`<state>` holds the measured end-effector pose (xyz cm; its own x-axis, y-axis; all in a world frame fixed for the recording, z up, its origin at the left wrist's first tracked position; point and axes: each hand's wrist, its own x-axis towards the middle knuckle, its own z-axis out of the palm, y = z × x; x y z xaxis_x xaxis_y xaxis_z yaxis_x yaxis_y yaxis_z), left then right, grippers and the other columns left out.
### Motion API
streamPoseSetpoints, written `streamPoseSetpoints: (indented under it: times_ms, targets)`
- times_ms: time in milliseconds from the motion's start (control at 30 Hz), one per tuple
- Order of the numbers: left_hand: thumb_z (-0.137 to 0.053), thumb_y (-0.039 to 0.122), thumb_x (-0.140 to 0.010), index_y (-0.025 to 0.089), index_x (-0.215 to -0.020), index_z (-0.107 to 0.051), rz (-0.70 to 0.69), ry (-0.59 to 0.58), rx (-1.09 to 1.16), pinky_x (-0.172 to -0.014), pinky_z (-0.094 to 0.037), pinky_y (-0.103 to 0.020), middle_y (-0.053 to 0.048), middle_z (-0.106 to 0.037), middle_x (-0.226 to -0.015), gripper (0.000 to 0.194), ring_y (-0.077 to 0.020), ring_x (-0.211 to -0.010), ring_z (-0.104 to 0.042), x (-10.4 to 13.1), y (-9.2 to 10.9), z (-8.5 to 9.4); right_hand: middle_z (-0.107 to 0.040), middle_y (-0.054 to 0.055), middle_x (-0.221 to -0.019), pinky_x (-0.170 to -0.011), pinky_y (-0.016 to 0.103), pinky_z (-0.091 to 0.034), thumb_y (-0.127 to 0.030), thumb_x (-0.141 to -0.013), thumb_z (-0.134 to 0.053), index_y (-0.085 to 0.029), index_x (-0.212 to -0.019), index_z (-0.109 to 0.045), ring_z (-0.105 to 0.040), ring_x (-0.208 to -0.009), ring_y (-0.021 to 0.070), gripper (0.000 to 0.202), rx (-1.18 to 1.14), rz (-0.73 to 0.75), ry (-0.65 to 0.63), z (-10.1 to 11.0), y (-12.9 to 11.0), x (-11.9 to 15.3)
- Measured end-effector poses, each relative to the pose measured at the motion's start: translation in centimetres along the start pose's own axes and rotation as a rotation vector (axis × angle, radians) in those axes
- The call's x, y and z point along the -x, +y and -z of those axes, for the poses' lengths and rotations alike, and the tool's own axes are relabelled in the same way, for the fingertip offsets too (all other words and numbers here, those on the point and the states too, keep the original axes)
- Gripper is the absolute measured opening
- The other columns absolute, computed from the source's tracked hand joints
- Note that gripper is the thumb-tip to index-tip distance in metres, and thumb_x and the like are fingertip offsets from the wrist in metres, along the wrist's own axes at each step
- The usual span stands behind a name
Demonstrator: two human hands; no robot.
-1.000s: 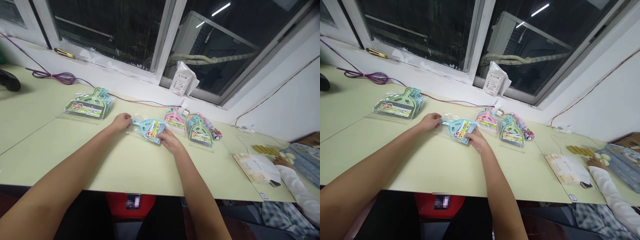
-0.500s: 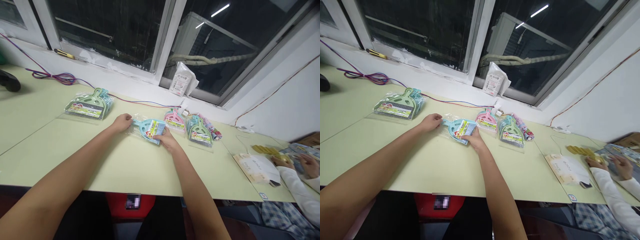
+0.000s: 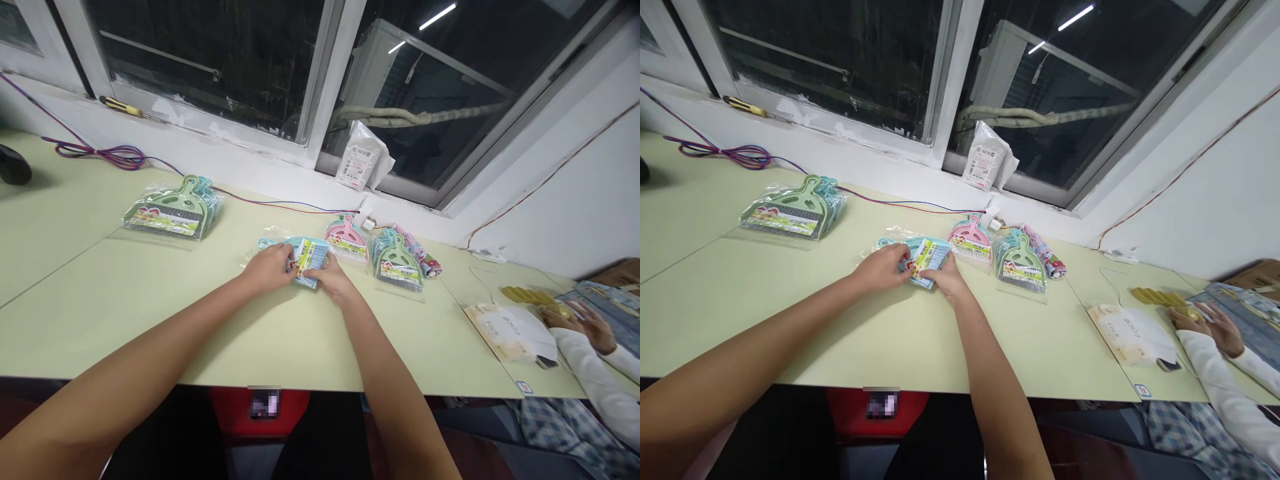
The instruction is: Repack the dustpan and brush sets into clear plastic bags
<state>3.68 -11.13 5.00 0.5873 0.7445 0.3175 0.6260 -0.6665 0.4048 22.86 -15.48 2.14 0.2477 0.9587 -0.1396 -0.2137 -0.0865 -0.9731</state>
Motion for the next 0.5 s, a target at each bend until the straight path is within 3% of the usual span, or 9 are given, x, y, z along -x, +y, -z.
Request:
streamPoseSetpoints:
  times_ms: [267, 500]
  targets:
    - [-0.058, 0.029, -0.082, 0.021, -0.097, -0.059, 0.016, -0.027, 0.017, -0.062, -0.039, -0.032, -0.008, -0.07, -0.091, 0.017, -0.0249, -0.08, -0.065, 0.14, 0.24, -0.05, -0.075, 0.001, -0.103, -0.102, 0.056, -0.058, -0.004, -0.049, -0.088, -0.026, -0.132, -0.041, -0.074, -0.107, 0.0307, 0.098, 0.055, -0.01, 0.008, 0.17, 0.19, -0.26]
    - [-0.059, 0.025, -0.081, 0.019, -0.098, -0.062, 0.044, -0.016, 0.013, -0.065, -0.042, -0.033, -0.01, -0.072, -0.092, 0.018, -0.0255, -0.083, -0.067, 0.0, 0.69, -0.34, -0.074, 0.003, -0.11, -0.103, 0.054, -0.058, -0.005, -0.048, -0.091, -0.027, -0.131, -0.04, -0.074, -0.109, 0.0297, 0.099, 0.052, -0.007, 0.01, 0.06, 0.04, -0.1]
